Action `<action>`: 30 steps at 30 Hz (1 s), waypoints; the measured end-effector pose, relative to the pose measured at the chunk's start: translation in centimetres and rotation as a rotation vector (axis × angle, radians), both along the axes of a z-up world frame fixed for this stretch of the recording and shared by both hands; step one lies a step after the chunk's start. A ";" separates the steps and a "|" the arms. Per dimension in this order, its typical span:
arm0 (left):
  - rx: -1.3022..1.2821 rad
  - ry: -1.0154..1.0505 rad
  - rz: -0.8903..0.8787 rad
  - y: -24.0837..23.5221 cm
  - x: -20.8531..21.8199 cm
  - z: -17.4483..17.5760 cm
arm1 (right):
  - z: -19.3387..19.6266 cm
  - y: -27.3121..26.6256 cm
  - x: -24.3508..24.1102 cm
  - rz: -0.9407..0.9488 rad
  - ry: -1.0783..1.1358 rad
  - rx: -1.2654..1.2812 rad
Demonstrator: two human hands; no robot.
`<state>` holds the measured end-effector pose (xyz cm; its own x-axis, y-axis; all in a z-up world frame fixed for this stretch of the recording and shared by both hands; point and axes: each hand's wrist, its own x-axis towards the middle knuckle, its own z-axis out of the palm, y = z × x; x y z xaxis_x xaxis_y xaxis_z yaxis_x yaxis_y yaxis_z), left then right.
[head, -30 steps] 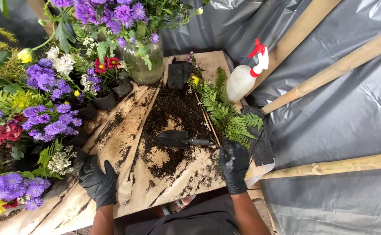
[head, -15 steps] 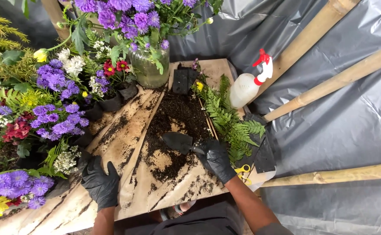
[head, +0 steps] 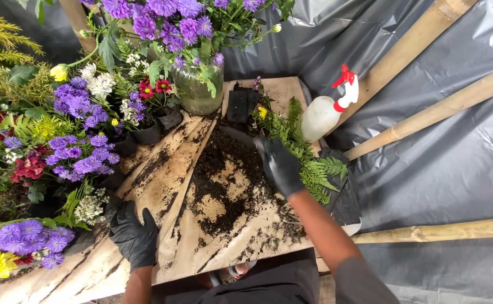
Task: The person scoops soil from a pile on a table into small black pots using a trowel. They then use a thin stick to poke holes in the soil within the pots. The workspace includes various flowers, a spray bottle, and gardening tools.
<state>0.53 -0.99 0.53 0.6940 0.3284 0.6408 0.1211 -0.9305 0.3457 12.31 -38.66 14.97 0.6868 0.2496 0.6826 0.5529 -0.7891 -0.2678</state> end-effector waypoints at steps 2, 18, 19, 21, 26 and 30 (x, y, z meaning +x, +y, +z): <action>-0.016 0.036 0.008 0.2 0.0 -0.6 | 0.8 0.9 3.0 -0.029 -0.142 0.056; -0.103 -0.003 -0.036 -0.6 -0.2 3.1 | -0.7 2.6 5.1 -0.157 0.265 -0.004; -0.104 -0.003 -0.035 -0.6 -0.2 3.1 | -1.3 2.3 4.2 -0.138 0.245 -0.085; -0.104 -0.003 -0.035 -0.5 -0.1 2.7 | -1.8 1.9 1.6 -0.119 0.225 -0.166; -0.072 0.006 -0.032 -0.3 0.1 2.0 | -0.3 1.5 -3.5 -0.029 0.229 0.013; -0.016 -0.024 -0.036 -0.2 0.1 1.4 | -1.2 0.0 -1.1 -0.227 0.036 -0.079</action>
<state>0.64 -1.19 1.89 0.6902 0.3134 0.6522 0.0789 -0.9285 0.3627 11.20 -38.68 13.81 0.7552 0.1376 0.6409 0.3497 -0.9115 -0.2163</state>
